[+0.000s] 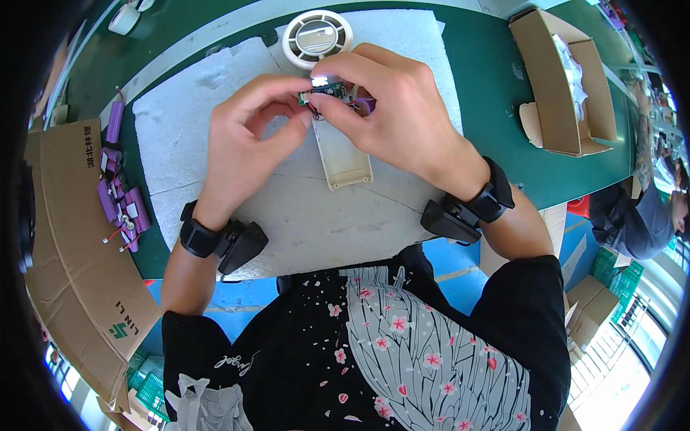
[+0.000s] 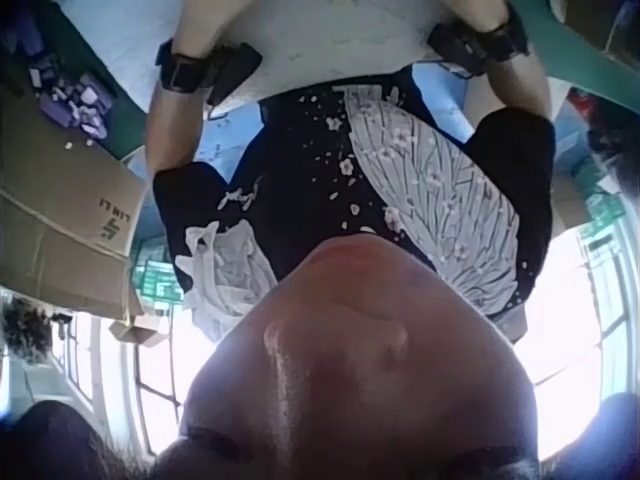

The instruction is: Assemble battery packs into plastic handheld device housings on a production line.

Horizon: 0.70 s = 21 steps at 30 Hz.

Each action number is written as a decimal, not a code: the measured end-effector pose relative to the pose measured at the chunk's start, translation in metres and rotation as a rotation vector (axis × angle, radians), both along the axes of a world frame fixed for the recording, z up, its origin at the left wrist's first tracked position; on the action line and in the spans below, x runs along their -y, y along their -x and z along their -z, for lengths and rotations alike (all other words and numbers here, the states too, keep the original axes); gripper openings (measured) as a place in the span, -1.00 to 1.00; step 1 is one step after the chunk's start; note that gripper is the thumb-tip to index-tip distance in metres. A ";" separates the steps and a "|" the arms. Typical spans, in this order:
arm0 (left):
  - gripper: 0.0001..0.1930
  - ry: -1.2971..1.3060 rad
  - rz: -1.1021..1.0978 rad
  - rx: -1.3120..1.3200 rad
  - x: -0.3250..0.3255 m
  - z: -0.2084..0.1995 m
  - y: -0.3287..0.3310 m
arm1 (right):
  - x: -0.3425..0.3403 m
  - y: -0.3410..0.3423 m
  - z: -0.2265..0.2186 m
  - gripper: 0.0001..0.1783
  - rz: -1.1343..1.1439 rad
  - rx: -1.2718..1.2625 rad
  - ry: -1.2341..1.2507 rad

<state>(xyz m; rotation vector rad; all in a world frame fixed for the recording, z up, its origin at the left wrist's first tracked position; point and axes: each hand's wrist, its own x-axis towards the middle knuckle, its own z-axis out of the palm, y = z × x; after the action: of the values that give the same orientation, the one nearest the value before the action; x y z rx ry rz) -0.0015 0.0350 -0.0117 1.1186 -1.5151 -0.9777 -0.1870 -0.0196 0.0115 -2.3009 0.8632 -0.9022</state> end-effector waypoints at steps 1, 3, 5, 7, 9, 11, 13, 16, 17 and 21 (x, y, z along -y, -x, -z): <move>-0.64 0.004 0.004 0.031 0.000 -0.002 0.002 | -0.001 0.000 0.000 -0.74 0.017 -0.003 -0.016; -0.62 0.007 0.008 0.062 0.000 -0.002 0.005 | -0.002 0.000 0.000 -0.75 0.019 -0.003 -0.007; -0.61 0.010 -0.014 0.120 0.001 0.000 0.006 | -0.003 -0.001 0.001 -0.76 0.023 0.001 0.014; -0.60 0.010 -0.024 0.150 0.001 0.001 0.008 | -0.004 -0.001 0.000 -0.76 0.035 -0.002 0.016; -0.64 -0.008 -0.052 0.119 0.000 0.001 0.011 | -0.004 -0.001 -0.001 -0.76 0.058 -0.011 0.024; -0.66 -0.020 -0.065 0.103 -0.001 0.000 0.013 | -0.005 0.000 -0.003 -0.76 0.059 -0.022 0.026; -0.66 -0.019 -0.064 0.114 -0.001 -0.001 0.014 | -0.005 0.002 -0.004 -0.76 0.056 -0.042 0.033; -0.64 -0.028 -0.053 0.150 -0.003 -0.002 0.014 | -0.006 0.004 -0.006 -0.77 0.059 -0.063 -0.007; -0.62 -0.035 -0.042 0.179 -0.003 -0.002 0.013 | -0.005 0.004 -0.006 -0.77 0.060 -0.074 -0.026; -0.60 -0.032 -0.026 0.194 -0.003 -0.003 0.012 | -0.004 0.006 -0.007 -0.79 0.039 -0.094 -0.048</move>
<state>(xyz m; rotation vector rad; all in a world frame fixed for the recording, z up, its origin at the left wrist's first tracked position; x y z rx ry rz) -0.0137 0.0383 -0.0085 1.2834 -1.6390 -0.8991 -0.1931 -0.0157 0.0190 -2.3081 0.9615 -0.7864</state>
